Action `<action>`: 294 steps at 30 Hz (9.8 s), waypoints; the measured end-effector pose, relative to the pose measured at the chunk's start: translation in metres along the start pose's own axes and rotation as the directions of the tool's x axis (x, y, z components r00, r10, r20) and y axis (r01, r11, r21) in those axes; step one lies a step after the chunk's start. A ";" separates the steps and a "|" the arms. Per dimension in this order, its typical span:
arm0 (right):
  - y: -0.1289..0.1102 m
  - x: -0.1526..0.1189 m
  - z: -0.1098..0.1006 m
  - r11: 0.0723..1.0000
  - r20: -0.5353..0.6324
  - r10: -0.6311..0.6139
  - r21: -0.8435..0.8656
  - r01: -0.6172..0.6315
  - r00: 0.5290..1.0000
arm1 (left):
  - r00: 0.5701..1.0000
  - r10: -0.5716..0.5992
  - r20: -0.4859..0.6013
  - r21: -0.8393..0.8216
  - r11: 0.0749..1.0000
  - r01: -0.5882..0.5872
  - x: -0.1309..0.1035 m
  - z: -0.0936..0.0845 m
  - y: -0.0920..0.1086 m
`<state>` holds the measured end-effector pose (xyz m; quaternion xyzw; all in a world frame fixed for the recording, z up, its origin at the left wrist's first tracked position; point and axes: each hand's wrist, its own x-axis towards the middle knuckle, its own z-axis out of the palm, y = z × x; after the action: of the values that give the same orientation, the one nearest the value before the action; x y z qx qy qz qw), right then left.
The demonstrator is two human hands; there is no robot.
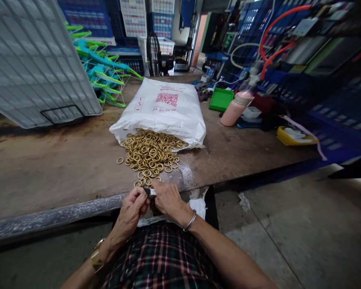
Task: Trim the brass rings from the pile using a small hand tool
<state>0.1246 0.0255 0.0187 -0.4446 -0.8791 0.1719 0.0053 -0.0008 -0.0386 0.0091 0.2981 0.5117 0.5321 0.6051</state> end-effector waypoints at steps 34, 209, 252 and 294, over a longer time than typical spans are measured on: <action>0.009 0.014 -0.001 0.560 -0.030 0.177 0.825 -0.075 0.984 | 0.963 0.259 -0.078 0.254 0.939 -0.232 0.002 0.000 -0.002; 0.024 0.020 0.002 0.989 -0.065 0.128 0.078 -0.123 0.990 | 0.984 -0.157 0.079 -0.102 0.981 0.164 -0.024 0.004 0.011; -0.012 0.026 0.007 -0.242 0.156 0.001 0.958 -0.151 0.988 | 0.979 -0.090 -0.181 -0.247 0.968 0.043 0.025 -0.004 0.006; -0.001 0.025 0.010 0.990 -0.096 -0.106 0.088 0.115 0.990 | 0.993 -0.028 -0.113 -0.089 0.996 0.018 0.021 -0.014 0.005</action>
<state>0.1076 0.0414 0.0056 -0.4018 -0.8923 0.1916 0.0757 -0.0171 -0.0200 0.0030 0.2343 0.5249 0.5634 0.5934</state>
